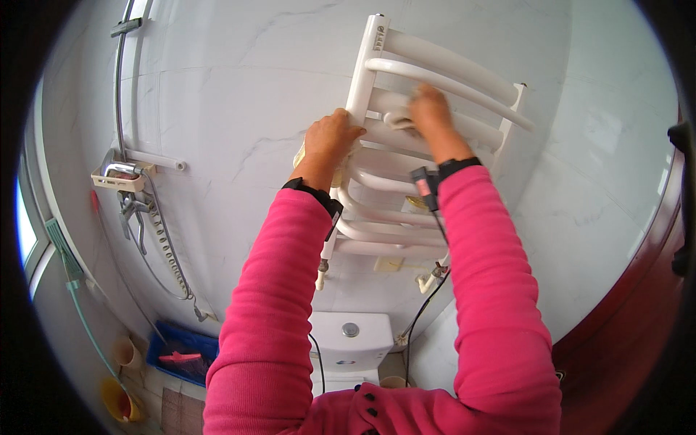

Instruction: The person wipes the toilet tank and surrounding wall tiles with a cloth, then cleans a wall-mounted heated towel rack. The person uses a cloth to wipe surfaces in a bathroom setting.

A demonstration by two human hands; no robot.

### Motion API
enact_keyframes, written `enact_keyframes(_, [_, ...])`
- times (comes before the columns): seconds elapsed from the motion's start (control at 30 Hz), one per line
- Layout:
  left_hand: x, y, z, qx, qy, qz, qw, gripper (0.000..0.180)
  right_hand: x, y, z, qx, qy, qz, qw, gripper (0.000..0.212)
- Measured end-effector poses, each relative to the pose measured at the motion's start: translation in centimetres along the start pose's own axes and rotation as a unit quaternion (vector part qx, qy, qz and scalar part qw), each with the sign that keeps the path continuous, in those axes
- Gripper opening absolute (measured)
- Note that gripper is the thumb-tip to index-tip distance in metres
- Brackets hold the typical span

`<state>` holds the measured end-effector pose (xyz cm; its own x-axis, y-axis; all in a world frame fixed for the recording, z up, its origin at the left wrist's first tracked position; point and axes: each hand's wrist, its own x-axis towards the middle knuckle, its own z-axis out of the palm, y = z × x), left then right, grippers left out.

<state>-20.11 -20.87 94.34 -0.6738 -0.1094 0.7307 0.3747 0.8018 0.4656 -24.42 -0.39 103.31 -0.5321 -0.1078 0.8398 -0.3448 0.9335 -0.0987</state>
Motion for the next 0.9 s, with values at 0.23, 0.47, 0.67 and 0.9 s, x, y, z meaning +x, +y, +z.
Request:
enact_keyframes(0.23, [0.1, 0.4, -0.1, 0.002, -0.012, -0.011, 1.000, 0.042, -2.9, 13.5, -4.2, -0.101, 0.062, 0.024, 0.993, 0.024])
enact_keyframes(0.47, [-0.2, 0.3, -0.4, -0.002, -0.013, 0.002, 1.000, 0.042, -5.9, 9.0, -3.3, -0.019, 0.049, -0.079, 0.995, 0.020])
enact_keyframes(0.67, [0.1, -0.1, -0.1, -0.021, -0.016, 0.002, 1.000, 0.041, -6.4, 6.8, -0.4, -0.022, -0.012, -0.129, 0.991, 0.023])
enact_keyframes(0.9, [0.2, -0.3, 0.0, -0.022, -0.012, 0.001, 1.000, 0.041, -6.9, 1.1, 1.9, 0.112, -0.031, -0.237, 0.964, 0.028])
